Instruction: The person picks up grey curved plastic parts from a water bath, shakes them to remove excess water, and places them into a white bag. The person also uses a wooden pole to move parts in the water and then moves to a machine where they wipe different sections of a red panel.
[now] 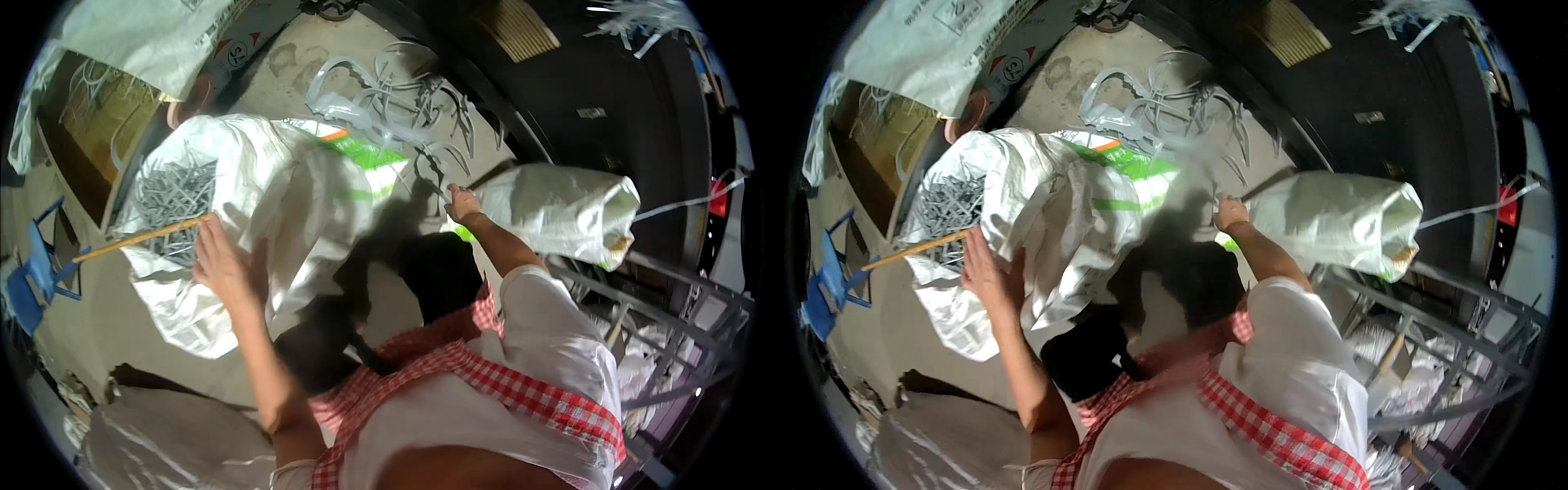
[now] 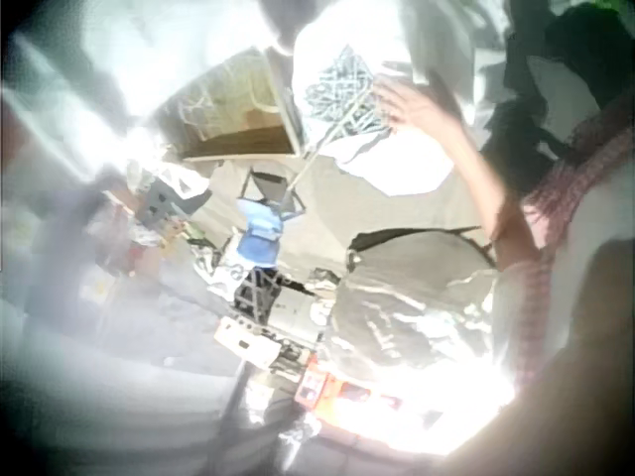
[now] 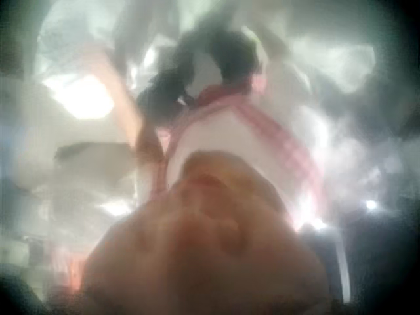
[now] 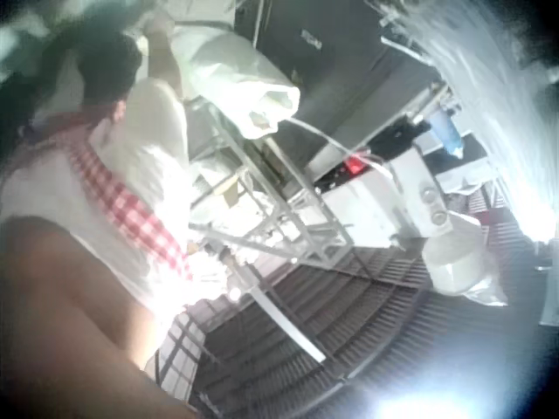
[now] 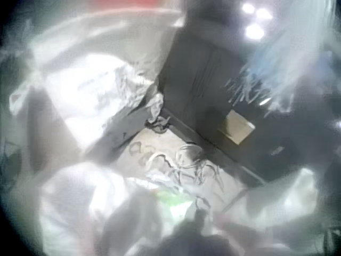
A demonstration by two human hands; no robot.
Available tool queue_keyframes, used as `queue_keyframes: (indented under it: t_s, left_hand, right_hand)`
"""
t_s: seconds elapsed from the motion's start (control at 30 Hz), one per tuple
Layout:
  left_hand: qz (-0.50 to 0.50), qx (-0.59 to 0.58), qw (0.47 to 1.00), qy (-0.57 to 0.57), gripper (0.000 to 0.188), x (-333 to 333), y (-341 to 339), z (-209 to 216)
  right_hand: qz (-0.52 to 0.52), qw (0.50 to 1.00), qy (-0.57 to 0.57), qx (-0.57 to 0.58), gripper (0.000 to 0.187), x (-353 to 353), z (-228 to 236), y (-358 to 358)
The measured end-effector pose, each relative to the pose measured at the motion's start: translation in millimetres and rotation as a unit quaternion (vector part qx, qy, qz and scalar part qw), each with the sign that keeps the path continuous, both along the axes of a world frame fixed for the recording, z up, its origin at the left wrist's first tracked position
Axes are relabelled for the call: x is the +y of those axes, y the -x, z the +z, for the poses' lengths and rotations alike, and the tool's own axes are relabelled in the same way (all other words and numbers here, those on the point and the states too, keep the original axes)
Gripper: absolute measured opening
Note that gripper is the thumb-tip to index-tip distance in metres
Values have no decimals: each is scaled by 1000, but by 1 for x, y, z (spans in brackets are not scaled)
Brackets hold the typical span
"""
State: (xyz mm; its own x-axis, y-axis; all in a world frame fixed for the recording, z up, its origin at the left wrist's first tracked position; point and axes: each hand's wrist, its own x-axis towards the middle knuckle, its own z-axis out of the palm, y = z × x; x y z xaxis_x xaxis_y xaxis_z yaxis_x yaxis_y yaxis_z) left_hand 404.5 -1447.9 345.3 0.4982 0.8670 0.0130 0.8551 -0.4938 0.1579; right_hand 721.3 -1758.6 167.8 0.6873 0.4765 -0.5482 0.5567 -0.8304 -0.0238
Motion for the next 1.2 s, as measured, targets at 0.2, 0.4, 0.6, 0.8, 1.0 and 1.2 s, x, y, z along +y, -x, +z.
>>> queue_keyframes:
  t_s: [0.2,0.4,0.6,0.8,1.0,1.2]
  left_hand:
    - [-47,-90,992,73,40,-23,-3,-41]
    - [-95,-33,994,50,25,-52,-1,-8]
    - [-95,-26,994,44,24,-64,5,-6]
    - [-94,-51,994,15,27,-65,0,-7]
    - [-63,-81,994,-40,43,-59,21,-14]
    - [182,-182,939,-230,51,-18,85,-10]
  right_hand:
    - [-16,980,-131,-149,52,50,-105,-76]
    - [145,979,-110,-95,32,60,-118,-77]
    - [222,906,-317,-172,14,67,27,-87]
    - [135,836,-492,-200,13,94,126,-97]
    - [151,731,-626,-225,20,141,219,-97]
    - [130,644,-750,-84,20,205,316,-71]
